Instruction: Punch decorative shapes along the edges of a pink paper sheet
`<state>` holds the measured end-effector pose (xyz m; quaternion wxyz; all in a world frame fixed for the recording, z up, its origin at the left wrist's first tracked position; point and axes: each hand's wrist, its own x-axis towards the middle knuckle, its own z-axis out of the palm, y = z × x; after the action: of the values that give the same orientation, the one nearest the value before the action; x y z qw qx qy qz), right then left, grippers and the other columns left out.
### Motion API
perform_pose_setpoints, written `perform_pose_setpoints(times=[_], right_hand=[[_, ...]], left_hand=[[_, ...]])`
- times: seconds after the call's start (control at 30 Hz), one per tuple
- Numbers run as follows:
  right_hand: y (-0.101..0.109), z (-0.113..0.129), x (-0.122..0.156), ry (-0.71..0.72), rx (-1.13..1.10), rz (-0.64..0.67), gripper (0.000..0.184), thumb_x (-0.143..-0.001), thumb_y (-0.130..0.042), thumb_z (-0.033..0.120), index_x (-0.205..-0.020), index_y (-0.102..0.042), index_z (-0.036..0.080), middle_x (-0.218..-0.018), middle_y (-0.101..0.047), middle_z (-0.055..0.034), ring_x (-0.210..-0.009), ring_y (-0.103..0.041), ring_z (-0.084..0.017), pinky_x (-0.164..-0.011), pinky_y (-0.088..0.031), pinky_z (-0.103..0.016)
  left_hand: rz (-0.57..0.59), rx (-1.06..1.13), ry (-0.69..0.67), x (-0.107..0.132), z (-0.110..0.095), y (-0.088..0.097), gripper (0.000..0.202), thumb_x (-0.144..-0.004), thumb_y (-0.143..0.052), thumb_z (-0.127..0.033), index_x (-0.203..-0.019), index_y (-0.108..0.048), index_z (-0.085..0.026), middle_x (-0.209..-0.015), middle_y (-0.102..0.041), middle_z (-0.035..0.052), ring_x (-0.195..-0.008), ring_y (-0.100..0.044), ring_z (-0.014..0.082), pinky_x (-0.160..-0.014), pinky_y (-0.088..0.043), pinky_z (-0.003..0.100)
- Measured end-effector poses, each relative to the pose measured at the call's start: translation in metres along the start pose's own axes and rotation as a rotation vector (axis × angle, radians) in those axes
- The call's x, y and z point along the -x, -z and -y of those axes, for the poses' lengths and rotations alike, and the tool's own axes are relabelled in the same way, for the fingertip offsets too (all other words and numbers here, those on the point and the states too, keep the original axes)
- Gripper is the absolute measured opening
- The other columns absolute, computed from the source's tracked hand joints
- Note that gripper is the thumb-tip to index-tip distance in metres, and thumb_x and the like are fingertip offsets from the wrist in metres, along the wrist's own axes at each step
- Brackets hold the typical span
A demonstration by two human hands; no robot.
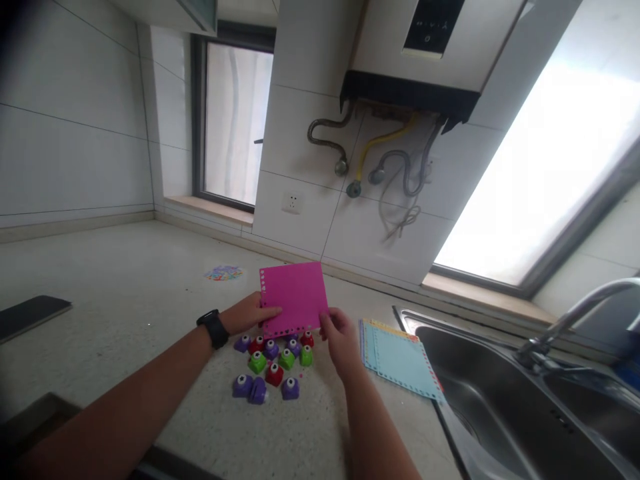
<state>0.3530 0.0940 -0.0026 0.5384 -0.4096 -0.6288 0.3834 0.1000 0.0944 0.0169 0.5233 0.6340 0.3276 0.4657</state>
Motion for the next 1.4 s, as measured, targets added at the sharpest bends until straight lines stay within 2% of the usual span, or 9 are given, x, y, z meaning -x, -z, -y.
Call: perform_pose_setpoints(times=[0.13, 0.43, 0.7, 0.9, 1.03, 1.13, 1.23, 1.3, 1.4], right_hand=[[0.006, -0.009, -0.003, -0.003, -0.035, -0.044, 0.038, -0.085, -0.07, 0.056, -0.083, -0.067, 0.019, -0.059, -0.055, 0.0029, -0.055, -0.05, -0.015, -0.054, -0.041, -0.028], [0.004, -0.013, -0.003, -0.026, -0.073, -0.07, 0.041, -0.08, -0.075, 0.059, -0.086, -0.068, 0.019, -0.061, -0.059, 0.0007, -0.056, -0.053, -0.017, -0.055, -0.044, -0.03], [0.004, -0.016, -0.002, -0.012, -0.098, -0.085, 0.037, -0.083, -0.074, 0.053, -0.091, -0.068, 0.018, -0.066, -0.061, 0.0, -0.06, -0.055, -0.017, -0.057, -0.045, -0.03], [0.002, -0.014, 0.0, -0.002, -0.102, -0.056, 0.034, -0.085, -0.074, 0.05, -0.093, -0.068, 0.017, -0.071, -0.063, -0.001, -0.062, -0.055, -0.016, -0.058, -0.046, -0.03], [0.0, -0.011, 0.001, 0.013, -0.097, -0.021, 0.031, -0.086, -0.073, 0.048, -0.09, -0.068, 0.018, -0.068, -0.062, 0.0007, -0.061, -0.054, -0.015, -0.059, -0.046, -0.029], [-0.001, -0.012, 0.001, 0.024, -0.087, 0.014, 0.03, -0.086, -0.073, 0.048, -0.087, -0.069, 0.019, -0.067, -0.061, 0.0013, -0.06, -0.053, -0.014, -0.058, -0.046, -0.028], [-0.003, -0.012, 0.002, 0.029, -0.071, 0.05, 0.028, -0.086, -0.073, 0.046, -0.087, -0.07, 0.019, -0.068, -0.062, 0.0011, -0.059, -0.054, -0.013, -0.058, -0.045, -0.027], [-0.004, -0.012, 0.002, 0.028, -0.059, 0.069, 0.027, -0.087, -0.072, 0.046, -0.088, -0.07, 0.019, -0.069, -0.063, 0.0007, -0.059, -0.054, -0.013, -0.057, -0.045, -0.027], [-0.005, -0.01, 0.003, 0.022, -0.033, 0.092, 0.026, -0.087, -0.071, 0.046, -0.088, -0.069, 0.02, -0.07, -0.064, 0.0004, -0.059, -0.055, -0.014, -0.058, -0.045, -0.028]], left_hand=[[-0.101, 0.041, 0.007, -0.008, 0.014, -0.003, 0.043, -0.078, -0.072, -0.055, -0.078, -0.07, -0.013, -0.059, -0.064, 0.0013, -0.049, -0.05, 0.0111, -0.048, -0.037, 0.024], [-0.145, -0.003, 0.043, -0.001, 0.041, 0.003, 0.039, -0.079, -0.073, -0.052, -0.071, -0.066, -0.015, -0.055, -0.06, -0.0008, -0.046, -0.046, 0.0105, -0.048, -0.035, 0.025], [-0.065, -0.015, 0.072, 0.003, 0.04, 0.003, 0.036, -0.083, -0.069, -0.05, -0.077, -0.07, -0.014, -0.066, -0.069, 0.0043, -0.051, -0.053, 0.0129, -0.05, -0.036, 0.026], [-0.075, 0.0, 0.085, 0.006, 0.036, 0.004, 0.04, -0.078, -0.075, -0.053, -0.07, -0.069, -0.014, -0.056, -0.062, 0.0012, -0.046, -0.047, 0.0109, -0.048, -0.032, 0.025], [-0.078, 0.052, 0.094, 0.007, 0.035, 0.002, 0.044, -0.075, -0.078, -0.056, -0.073, -0.069, -0.013, -0.056, -0.061, 0.0005, -0.046, -0.048, 0.0105, -0.048, -0.035, 0.024], [-0.063, 0.103, 0.09, 0.008, 0.032, -0.001, 0.045, -0.074, -0.08, -0.055, -0.083, -0.071, -0.011, -0.066, -0.069, 0.0044, -0.055, -0.058, 0.0138, -0.055, -0.045, 0.026], [-0.046, 0.156, 0.069, 0.01, 0.026, -0.004, 0.05, -0.075, -0.081, -0.051, -0.103, -0.072, -0.012, -0.093, -0.077, 0.0109, -0.08, -0.07, 0.0208, -0.076, -0.055, 0.033], [-0.046, 0.18, 0.055, 0.011, 0.022, -0.004, 0.054, -0.075, -0.082, -0.049, -0.114, -0.07, -0.013, -0.108, -0.077, 0.0129, -0.093, -0.071, 0.0233, -0.086, -0.056, 0.036], [-0.049, 0.19, 0.061, 0.013, 0.017, 0.0, 0.057, -0.076, -0.082, -0.046, -0.122, -0.068, -0.015, -0.114, -0.076, 0.014, -0.096, -0.072, 0.0243, -0.087, -0.056, 0.037]])
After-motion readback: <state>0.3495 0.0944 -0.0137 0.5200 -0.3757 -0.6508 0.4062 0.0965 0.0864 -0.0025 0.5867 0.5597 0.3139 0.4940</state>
